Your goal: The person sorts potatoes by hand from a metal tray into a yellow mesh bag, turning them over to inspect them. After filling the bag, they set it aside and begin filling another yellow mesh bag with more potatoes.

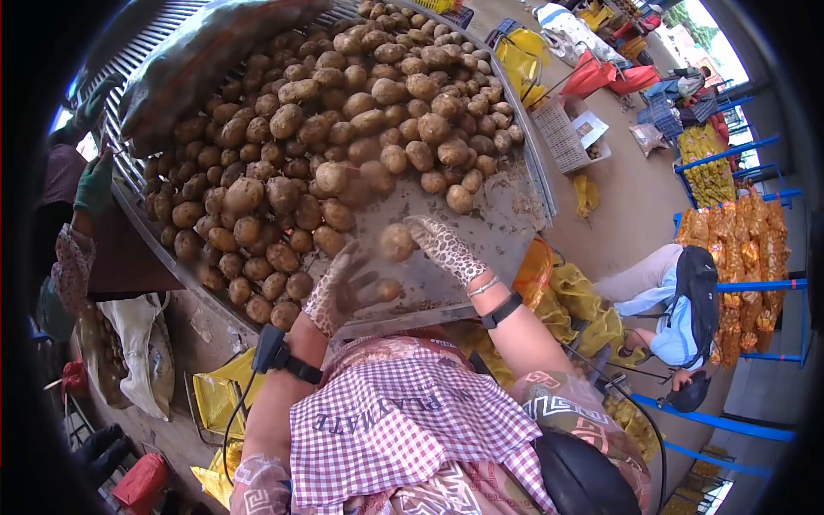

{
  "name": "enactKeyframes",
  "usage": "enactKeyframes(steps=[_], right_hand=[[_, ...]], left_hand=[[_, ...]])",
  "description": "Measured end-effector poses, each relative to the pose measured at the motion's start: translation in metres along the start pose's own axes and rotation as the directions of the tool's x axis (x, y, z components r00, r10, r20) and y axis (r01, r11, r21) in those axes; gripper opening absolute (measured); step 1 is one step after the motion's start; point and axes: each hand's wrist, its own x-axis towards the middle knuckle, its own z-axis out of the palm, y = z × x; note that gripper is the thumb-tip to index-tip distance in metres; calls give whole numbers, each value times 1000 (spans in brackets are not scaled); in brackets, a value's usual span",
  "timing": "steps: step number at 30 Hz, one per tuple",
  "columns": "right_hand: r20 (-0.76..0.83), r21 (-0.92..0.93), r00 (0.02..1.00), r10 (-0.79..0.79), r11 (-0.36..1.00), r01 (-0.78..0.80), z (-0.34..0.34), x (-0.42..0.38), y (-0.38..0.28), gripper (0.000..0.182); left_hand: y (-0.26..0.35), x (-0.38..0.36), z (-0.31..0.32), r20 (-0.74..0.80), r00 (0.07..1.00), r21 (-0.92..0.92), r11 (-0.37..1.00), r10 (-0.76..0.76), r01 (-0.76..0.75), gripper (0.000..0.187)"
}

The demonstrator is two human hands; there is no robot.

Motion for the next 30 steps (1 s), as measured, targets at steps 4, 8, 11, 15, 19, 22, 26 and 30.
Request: enactKeyframes(steps=[4, 8, 11, 15, 19, 22, 26, 30], right_hand=[[-472, -415, 879, -65, 896, -157, -33, 14, 20, 57], [-415, -425, 908, 53, 872, -245, -44, 36, 42, 59], [-185, -137, 966, 180, 969, -207, -40, 42, 32, 47], [-151, -43, 988, -14, 999, 8, -47, 37, -12, 45], [-401, -509, 894, -199, 860, -37, -91, 93, 25, 74], [-212, -661, 974, -79, 746, -83, -110, 119, 36, 76], [-46, 252, 997, 64, 966, -50, -112, 114, 37, 67], [313, 934, 942, 120, 139, -329, -67, 72, 25, 65]], left_hand=[[-22, 56, -19, -72, 977, -404, 901, -202, 156, 44], [-25, 68, -29, -66, 962, -438, 874, -266, 212, 38], [-5, 68, 2, -26, 974, -245, 946, -225, 212, 44], [5, 75, 17, 169, 969, -65, 979, -182, 195, 56], [-22, 74, -13, 303, 910, -377, 842, -282, 386, 54], [-28, 67, -10, 230, 953, -431, 856, -200, 284, 53], [-14, 57, -1, 169, 983, -581, 799, -65, 153, 60], [4, 53, 12, 292, 951, -679, 722, 100, 133, 68]])
